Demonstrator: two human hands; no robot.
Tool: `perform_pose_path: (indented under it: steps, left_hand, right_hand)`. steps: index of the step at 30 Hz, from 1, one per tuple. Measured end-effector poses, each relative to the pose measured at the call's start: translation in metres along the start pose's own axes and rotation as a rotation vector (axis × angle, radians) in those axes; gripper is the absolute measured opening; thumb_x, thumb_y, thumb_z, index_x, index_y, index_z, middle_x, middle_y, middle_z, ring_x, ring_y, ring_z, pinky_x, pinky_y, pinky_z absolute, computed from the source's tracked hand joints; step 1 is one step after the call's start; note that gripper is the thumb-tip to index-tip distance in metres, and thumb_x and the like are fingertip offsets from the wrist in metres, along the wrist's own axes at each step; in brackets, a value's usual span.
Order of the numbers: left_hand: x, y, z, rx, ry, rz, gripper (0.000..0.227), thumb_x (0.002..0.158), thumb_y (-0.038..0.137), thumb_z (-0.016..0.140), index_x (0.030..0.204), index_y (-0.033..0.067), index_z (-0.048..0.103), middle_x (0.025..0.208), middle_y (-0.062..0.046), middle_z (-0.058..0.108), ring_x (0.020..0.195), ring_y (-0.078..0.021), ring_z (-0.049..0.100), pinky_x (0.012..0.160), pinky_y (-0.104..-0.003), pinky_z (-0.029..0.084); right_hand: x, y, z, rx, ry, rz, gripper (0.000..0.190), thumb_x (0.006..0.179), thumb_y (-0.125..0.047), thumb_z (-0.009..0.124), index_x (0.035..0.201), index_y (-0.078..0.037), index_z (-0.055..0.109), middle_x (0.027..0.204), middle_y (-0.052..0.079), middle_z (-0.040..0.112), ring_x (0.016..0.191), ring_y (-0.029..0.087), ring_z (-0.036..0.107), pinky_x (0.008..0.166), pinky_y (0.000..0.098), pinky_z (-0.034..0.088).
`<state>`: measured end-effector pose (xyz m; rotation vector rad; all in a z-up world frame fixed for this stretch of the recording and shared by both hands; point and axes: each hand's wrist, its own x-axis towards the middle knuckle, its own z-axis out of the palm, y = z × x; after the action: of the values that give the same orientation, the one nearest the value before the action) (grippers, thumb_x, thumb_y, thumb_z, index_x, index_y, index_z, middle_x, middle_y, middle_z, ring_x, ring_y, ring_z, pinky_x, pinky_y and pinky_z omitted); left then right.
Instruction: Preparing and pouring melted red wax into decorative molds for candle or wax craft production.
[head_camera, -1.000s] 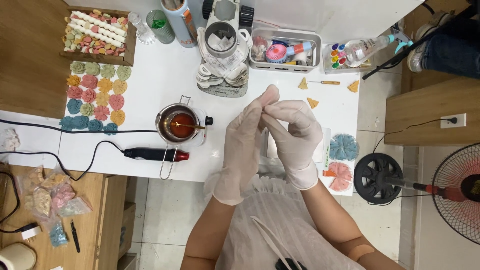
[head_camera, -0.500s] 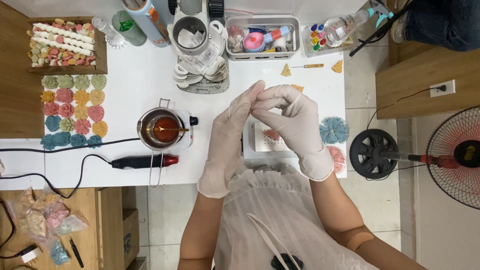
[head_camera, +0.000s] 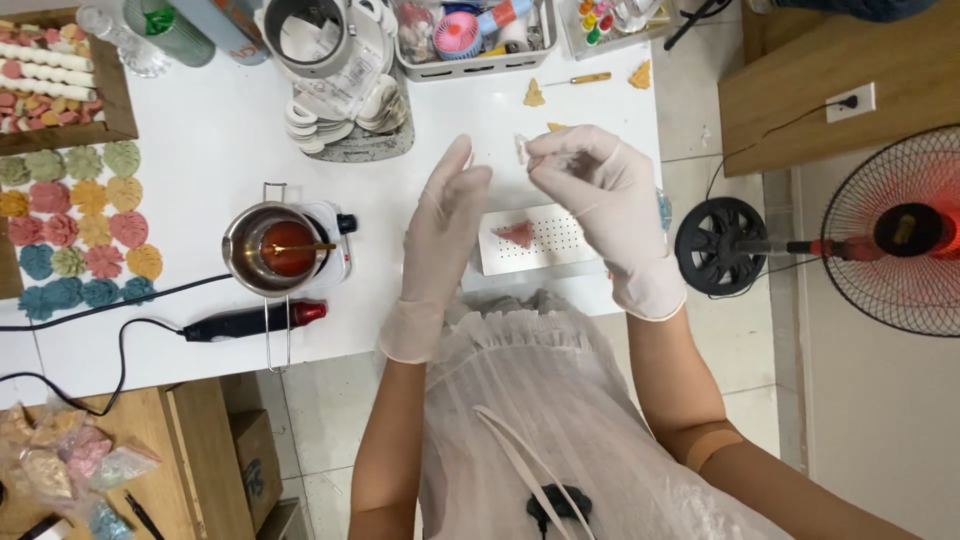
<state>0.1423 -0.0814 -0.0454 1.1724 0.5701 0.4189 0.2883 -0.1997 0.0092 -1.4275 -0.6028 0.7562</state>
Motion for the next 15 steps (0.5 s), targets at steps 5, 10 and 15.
perform_pose_path:
  steps: [5, 10, 15]
  left_hand:
    - [0.006, -0.081, -0.011, 1.112, -0.12, 0.067, 0.106, 0.071, 0.038, 0.09, 0.153, 0.0041, 0.032, 0.144, -0.02, 0.049, 0.141, -0.0386, 0.037, 0.111, -0.049, 0.034]
    - [0.013, -0.155, -0.005, 1.041, -0.053, 0.361, 0.07, 0.077, 0.031, 0.086, 0.139, 0.0117, 0.06, 0.143, -0.011, 0.056, 0.141, -0.0347, 0.045, 0.112, -0.047, 0.04]
    - [0.013, -0.145, -0.004, 0.969, -0.012, 0.422, 0.05, 0.075, 0.027, 0.088, 0.12, 0.0141, 0.071, 0.13, -0.006, 0.064, 0.134, -0.0337, 0.053, 0.107, -0.047, 0.045]
  right_hand:
    - [-0.006, 0.012, -0.038, -0.03, 0.149, 0.154, 0.019, 0.095, 0.005, 0.071, 0.114, 0.005, 0.072, 0.101, 0.009, 0.077, 0.094, 0.011, 0.072, 0.089, 0.0221, 0.057]
    - [-0.022, 0.029, -0.046, -0.029, 0.182, 0.261, 0.021, 0.094, 0.002, 0.07, 0.114, 0.008, 0.071, 0.099, 0.012, 0.077, 0.09, 0.012, 0.073, 0.086, 0.0233, 0.057]
    - [-0.028, 0.047, -0.052, 0.013, 0.201, 0.284, 0.017, 0.093, 0.001, 0.07, 0.109, 0.007, 0.07, 0.098, 0.012, 0.077, 0.09, 0.013, 0.074, 0.088, 0.0247, 0.058]
